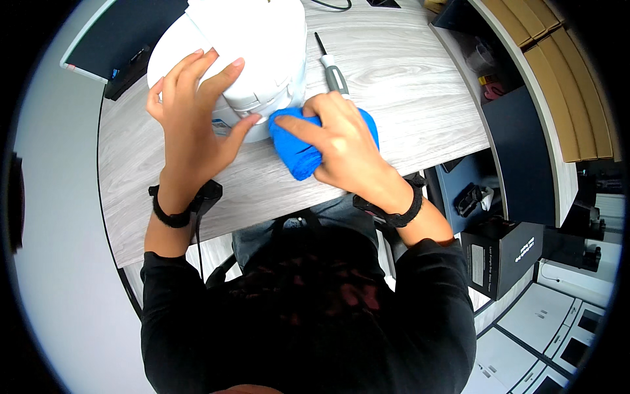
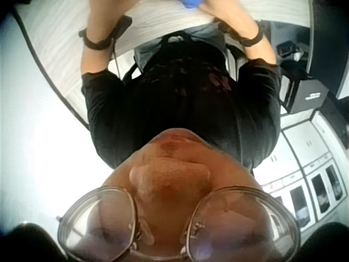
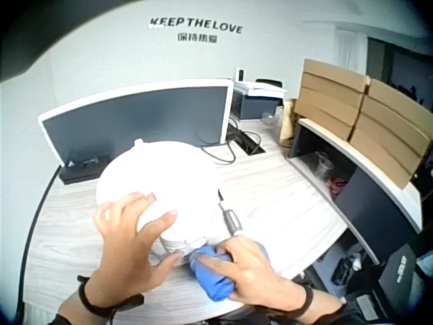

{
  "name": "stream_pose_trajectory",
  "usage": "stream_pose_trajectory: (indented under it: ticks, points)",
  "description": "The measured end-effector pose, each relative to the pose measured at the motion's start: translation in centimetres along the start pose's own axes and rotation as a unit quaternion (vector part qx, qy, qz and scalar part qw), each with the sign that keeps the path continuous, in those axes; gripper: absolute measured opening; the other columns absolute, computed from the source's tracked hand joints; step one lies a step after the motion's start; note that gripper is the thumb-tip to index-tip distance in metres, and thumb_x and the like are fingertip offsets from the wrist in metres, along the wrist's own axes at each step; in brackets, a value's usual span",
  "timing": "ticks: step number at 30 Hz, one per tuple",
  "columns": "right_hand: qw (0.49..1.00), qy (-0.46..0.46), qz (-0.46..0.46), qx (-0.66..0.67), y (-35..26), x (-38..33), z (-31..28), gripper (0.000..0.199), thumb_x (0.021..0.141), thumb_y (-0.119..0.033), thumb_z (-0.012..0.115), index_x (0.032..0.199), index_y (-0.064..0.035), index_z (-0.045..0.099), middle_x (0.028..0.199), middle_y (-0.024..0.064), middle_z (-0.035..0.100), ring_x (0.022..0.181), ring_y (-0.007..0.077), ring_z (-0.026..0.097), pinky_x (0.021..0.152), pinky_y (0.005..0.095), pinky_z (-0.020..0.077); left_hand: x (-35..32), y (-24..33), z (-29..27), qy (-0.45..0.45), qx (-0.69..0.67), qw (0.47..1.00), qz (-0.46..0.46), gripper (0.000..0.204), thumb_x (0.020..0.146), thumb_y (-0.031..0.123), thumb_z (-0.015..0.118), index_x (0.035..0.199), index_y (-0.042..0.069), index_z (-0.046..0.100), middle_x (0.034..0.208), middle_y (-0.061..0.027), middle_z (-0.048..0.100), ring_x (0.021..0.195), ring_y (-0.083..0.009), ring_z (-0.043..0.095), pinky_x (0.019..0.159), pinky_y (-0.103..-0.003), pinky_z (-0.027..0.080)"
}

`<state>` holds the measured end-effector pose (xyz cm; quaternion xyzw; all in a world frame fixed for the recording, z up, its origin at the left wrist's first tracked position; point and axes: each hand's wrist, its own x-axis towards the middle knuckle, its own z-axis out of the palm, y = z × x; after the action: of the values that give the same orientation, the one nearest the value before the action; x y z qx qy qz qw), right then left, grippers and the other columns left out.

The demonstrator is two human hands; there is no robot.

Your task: The person uses a screwdriver to tighten screws on the top of a white cylindrical appliance, then attaches a lid and wipes the exterior with a blue cloth.

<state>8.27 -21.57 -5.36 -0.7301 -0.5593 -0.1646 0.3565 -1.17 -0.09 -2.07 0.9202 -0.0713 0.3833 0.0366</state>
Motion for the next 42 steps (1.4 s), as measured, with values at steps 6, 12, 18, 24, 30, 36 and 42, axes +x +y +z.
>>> stream_pose_trajectory:
  ticks: [6,12,18,24,30,36,42]
  points:
    - [0.996,0.067,-0.029,-0.06,1.3,0.1,-1.0,0.057,0.057,-0.007,0.082,0.113,-0.0145,0.075,0.094,0.0096,0.057,0.085,0.0275,0.057,0.075,0.0377,0.0474,0.3,-1.5,-0.4,0.002,-0.025,0.999,0.022,0.074,0.06,0.018,0.091,0.13,0.021,0.065,0.135,-0.0115,0.059,0.13,-0.0303,0.051,0.104,-0.047,0.025]
    - [0.993,0.083,-0.06,-0.054,1.6,1.3,-0.4,0.056,0.058,-0.01,0.084,0.113,-0.0161,0.075,0.096,0.0103,0.058,0.088,0.0274,0.057,0.076,0.0382,0.0464,0.2,-3.0,-0.6,0.001,-0.056,0.997,0.046,0.078,0.055,0.012,0.094,0.128,0.021,0.067,0.133,-0.0121,0.062,0.128,-0.0306,0.053,0.105,-0.047,0.029]
    - [0.994,0.072,-0.065,-0.052,2.2,1.0,0.1,0.055,0.059,-0.01,0.084,0.113,-0.0166,0.075,0.096,0.0103,0.058,0.088,0.0273,0.057,0.074,0.0382,0.0449,0.3,-3.7,-0.6,-0.002,-0.077,0.995,0.058,0.078,0.054,0.012,0.095,0.127,0.021,0.067,0.134,-0.0114,0.062,0.128,-0.0303,0.053,0.106,-0.046,0.029]
    - [0.993,0.075,-0.073,-0.056,2.0,1.3,0.0,0.054,0.061,-0.011,0.084,0.113,-0.0163,0.075,0.096,0.01,0.057,0.089,0.0273,0.057,0.073,0.0375,0.0441,0.3,-3.8,-0.7,0.0,-0.085,0.994,0.063,0.078,0.054,0.011,0.095,0.127,0.02,0.068,0.135,-0.0112,0.061,0.128,-0.0299,0.053,0.106,-0.045,0.029]
    - [0.995,0.052,-0.057,-0.061,2.1,1.0,0.4,0.053,0.061,-0.01,0.084,0.113,-0.0157,0.075,0.096,0.0099,0.057,0.09,0.0272,0.057,0.073,0.0374,0.0439,0.2,-4.0,-0.6,-0.004,-0.085,0.994,0.064,0.078,0.055,0.011,0.095,0.127,0.021,0.067,0.135,-0.011,0.062,0.126,-0.0296,0.054,0.106,-0.044,0.029]
    - [0.996,0.039,-0.045,-0.067,1.6,1.5,-0.1,0.053,0.063,-0.007,0.083,0.115,-0.0152,0.077,0.099,0.011,0.06,0.091,0.0269,0.058,0.078,0.0364,0.0524,0.4,-4.1,-0.9,-0.007,-0.082,0.995,0.063,0.077,0.056,0.012,0.095,0.127,0.022,0.067,0.134,-0.0103,0.062,0.126,-0.0291,0.054,0.106,-0.044,0.03]
    - [0.998,0.009,-0.041,-0.037,1.8,0.7,0.1,0.054,0.061,-0.005,0.082,0.113,-0.0156,0.075,0.095,0.0098,0.056,0.089,0.0275,0.056,0.075,0.0376,0.0468,0.3,-4.1,-0.8,-0.009,-0.079,0.995,0.06,0.077,0.056,0.012,0.094,0.128,0.022,0.067,0.134,-0.0107,0.062,0.126,-0.0285,0.054,0.106,-0.044,0.03]
